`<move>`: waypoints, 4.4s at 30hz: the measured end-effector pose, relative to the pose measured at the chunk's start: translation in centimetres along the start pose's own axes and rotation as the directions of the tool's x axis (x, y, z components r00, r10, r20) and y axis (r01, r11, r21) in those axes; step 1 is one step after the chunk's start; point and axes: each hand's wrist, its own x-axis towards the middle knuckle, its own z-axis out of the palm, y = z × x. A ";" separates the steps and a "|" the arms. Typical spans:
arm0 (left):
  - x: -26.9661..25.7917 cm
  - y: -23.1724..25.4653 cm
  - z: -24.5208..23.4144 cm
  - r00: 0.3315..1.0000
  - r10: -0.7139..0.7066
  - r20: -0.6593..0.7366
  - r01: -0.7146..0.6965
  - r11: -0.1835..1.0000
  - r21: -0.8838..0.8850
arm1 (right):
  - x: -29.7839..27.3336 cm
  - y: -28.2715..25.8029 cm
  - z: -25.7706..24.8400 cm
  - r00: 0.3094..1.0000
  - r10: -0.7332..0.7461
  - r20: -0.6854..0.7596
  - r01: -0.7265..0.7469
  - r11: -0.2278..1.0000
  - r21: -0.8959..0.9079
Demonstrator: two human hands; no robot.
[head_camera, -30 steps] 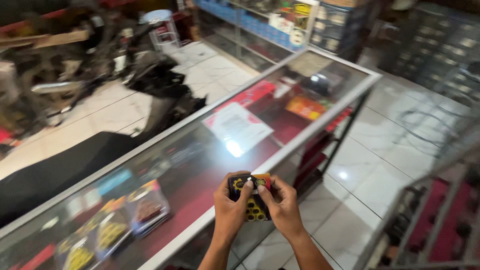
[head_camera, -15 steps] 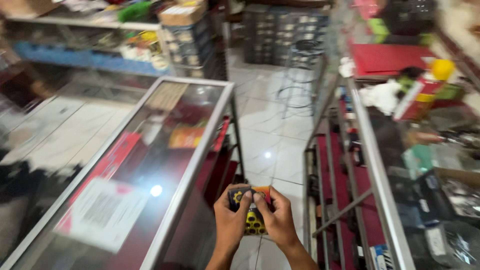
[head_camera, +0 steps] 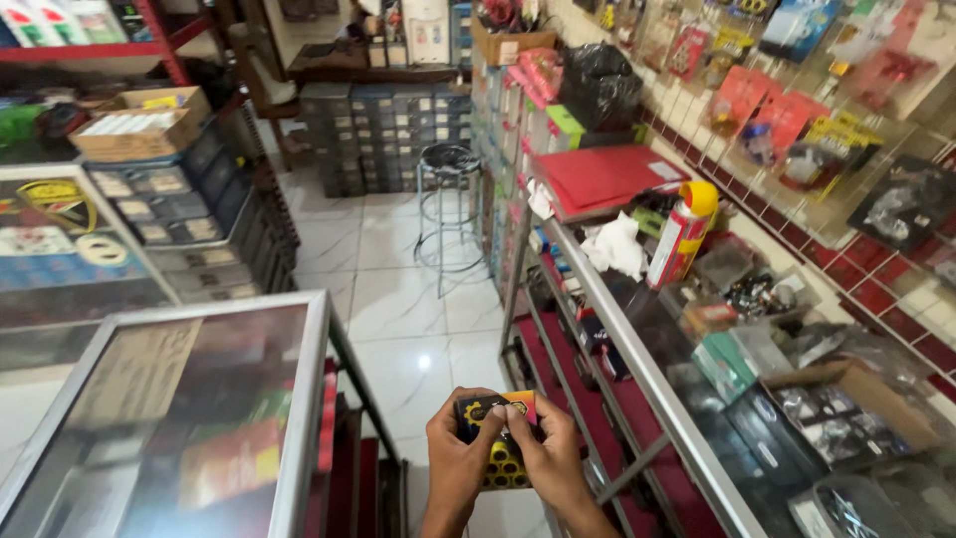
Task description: The person organizes motorcycle parts by picking up packaged items from a glass display counter and hanging them on a wire wall rack.
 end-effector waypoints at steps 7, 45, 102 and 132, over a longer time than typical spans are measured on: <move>9.2 -1.4 -0.6 0.984 0.125 0.124 -0.121 0.992 -0.039 | 7.4 2.2 1.6 0.989 -0.087 -0.123 0.085 0.996 -0.018; 54.6 -2.3 10.4 0.940 0.204 0.273 -0.241 0.964 0.110 | 52.0 10.4 -3.8 0.967 -0.097 -0.235 0.124 0.987 0.102; 96.9 15.3 35.6 0.009 0.614 0.790 -0.438 0.712 -0.549 | 84.5 -9.9 -12.0 0.528 -0.549 -0.648 -0.042 0.745 -0.665; 108.2 19.0 45.2 -0.060 0.737 0.674 -0.255 0.641 -0.724 | 97.3 -16.6 -14.1 0.439 -0.807 -0.395 -0.173 0.355 -0.919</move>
